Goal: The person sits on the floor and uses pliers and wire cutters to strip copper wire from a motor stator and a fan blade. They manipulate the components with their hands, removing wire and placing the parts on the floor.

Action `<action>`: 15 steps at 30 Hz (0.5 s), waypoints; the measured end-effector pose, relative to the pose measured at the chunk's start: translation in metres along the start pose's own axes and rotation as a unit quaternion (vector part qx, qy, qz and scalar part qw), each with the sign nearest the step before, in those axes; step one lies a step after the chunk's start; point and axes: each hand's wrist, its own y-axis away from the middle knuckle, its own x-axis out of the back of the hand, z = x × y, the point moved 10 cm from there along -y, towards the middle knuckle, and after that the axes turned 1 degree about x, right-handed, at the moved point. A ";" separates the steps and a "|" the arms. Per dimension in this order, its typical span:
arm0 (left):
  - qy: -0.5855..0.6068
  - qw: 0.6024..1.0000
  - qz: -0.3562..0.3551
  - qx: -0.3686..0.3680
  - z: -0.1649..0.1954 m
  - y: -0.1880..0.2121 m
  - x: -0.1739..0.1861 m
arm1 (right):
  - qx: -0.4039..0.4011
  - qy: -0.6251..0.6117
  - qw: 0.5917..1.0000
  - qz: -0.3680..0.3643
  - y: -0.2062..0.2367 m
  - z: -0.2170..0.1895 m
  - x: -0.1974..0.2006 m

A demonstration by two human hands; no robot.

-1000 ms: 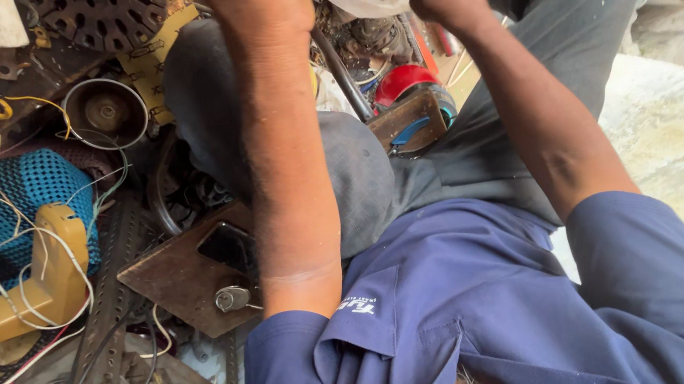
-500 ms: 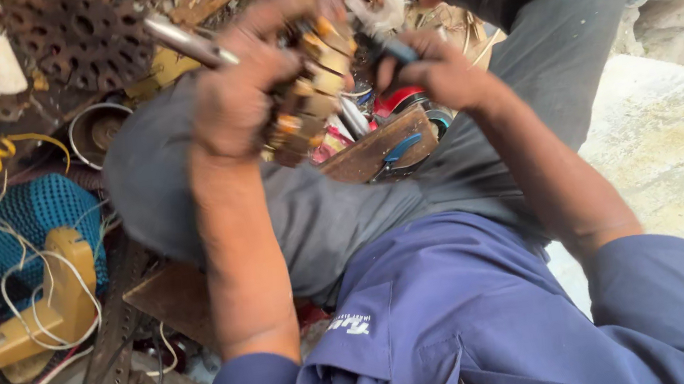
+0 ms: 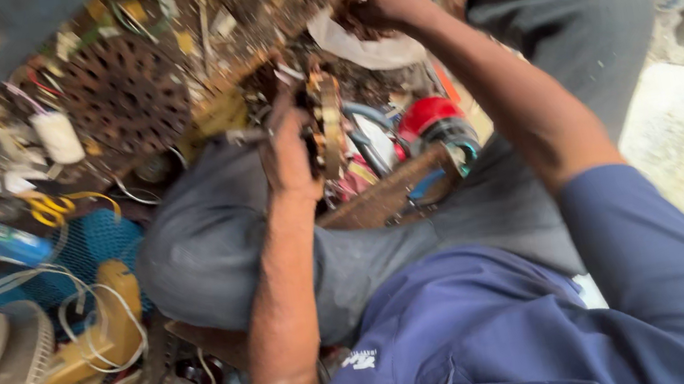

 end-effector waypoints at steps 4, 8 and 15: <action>-0.133 0.978 0.158 -0.008 0.017 0.014 0.027 | 0.095 0.187 0.975 0.074 -0.063 -0.031 -0.013; -0.191 0.974 0.074 -0.096 0.035 0.014 0.004 | 0.182 0.268 0.929 0.179 -0.085 -0.067 -0.006; -0.178 0.977 0.031 -0.116 0.035 0.007 -0.006 | 0.266 0.255 0.920 0.132 -0.037 -0.046 -0.019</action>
